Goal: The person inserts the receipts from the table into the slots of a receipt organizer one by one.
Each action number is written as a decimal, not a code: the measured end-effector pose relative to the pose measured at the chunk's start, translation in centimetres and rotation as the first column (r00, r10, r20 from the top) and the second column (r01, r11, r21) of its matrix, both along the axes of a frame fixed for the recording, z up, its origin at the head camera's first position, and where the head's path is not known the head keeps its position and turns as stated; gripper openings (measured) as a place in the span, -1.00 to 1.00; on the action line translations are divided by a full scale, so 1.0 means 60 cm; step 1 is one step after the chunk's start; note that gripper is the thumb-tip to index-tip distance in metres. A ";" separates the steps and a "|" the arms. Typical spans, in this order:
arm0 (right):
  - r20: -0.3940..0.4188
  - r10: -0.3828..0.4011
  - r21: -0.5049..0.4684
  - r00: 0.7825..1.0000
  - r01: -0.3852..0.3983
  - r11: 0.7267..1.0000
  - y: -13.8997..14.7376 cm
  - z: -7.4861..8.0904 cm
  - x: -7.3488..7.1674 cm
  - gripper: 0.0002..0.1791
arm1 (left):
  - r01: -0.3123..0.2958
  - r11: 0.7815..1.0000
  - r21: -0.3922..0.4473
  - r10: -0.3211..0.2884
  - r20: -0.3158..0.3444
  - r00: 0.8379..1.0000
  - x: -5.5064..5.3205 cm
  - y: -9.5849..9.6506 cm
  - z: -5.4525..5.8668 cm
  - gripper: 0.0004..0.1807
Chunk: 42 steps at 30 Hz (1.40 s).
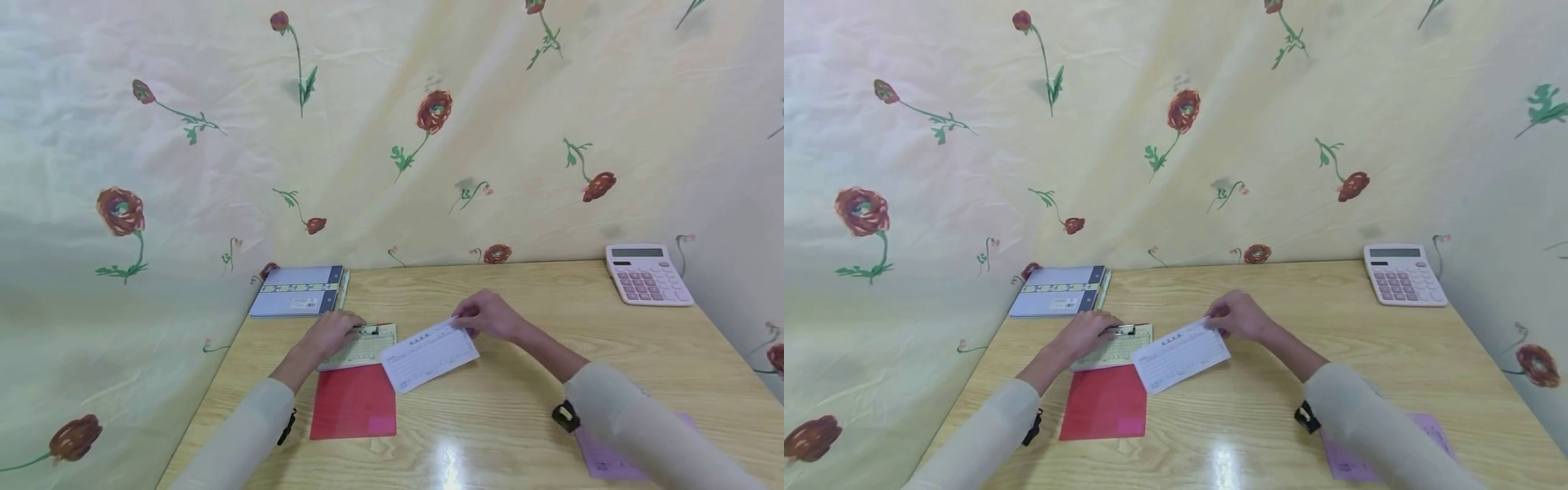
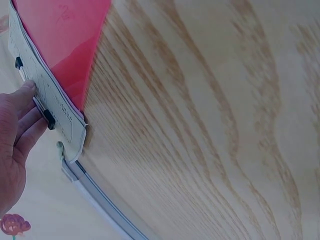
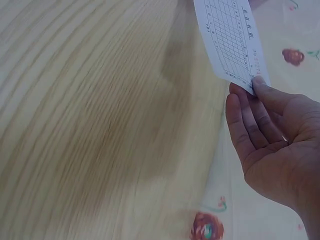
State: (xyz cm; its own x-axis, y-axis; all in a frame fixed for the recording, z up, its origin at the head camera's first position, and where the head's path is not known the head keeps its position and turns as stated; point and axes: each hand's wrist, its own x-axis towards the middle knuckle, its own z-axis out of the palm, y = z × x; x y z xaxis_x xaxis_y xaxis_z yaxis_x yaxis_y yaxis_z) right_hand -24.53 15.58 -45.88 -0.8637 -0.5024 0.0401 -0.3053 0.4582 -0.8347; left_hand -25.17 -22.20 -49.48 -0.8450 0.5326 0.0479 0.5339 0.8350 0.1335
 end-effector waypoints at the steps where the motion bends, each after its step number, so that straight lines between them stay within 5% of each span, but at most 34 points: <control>1: 0.014 -0.006 0.000 1.000 0.006 1.000 -0.013 -0.003 -0.001 -0.88 | -0.003 1.000 0.000 0.003 0.003 1.000 0.000 0.000 0.000 -0.69; 10: 0.096 -0.062 0.025 0.993 0.059 0.998 -0.103 -0.022 0.002 -0.86 | 0.008 1.000 0.011 -0.008 -0.015 1.000 -0.001 -0.001 0.000 -0.70; 22: 0.160 -0.170 0.051 0.972 0.164 0.985 -0.168 -0.036 -0.002 -0.89 | -0.008 1.000 0.006 0.008 -0.022 1.000 -0.001 0.000 -0.001 -0.70; 42: 0.130 -0.261 0.068 0.957 0.254 0.965 -0.227 -0.061 0.001 -0.95 | 0.022 1.000 -0.002 -0.022 -0.026 0.999 -0.006 -0.001 0.001 -0.71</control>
State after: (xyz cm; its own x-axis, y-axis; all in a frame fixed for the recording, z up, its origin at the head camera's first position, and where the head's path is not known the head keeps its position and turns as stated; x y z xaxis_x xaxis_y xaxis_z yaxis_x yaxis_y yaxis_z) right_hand -24.49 1.93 -49.54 -0.9594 -0.2609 -0.1068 -0.0563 0.5486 -0.8342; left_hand -25.55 -22.28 -49.45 -0.8314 0.5514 0.0687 0.5556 0.8230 0.1185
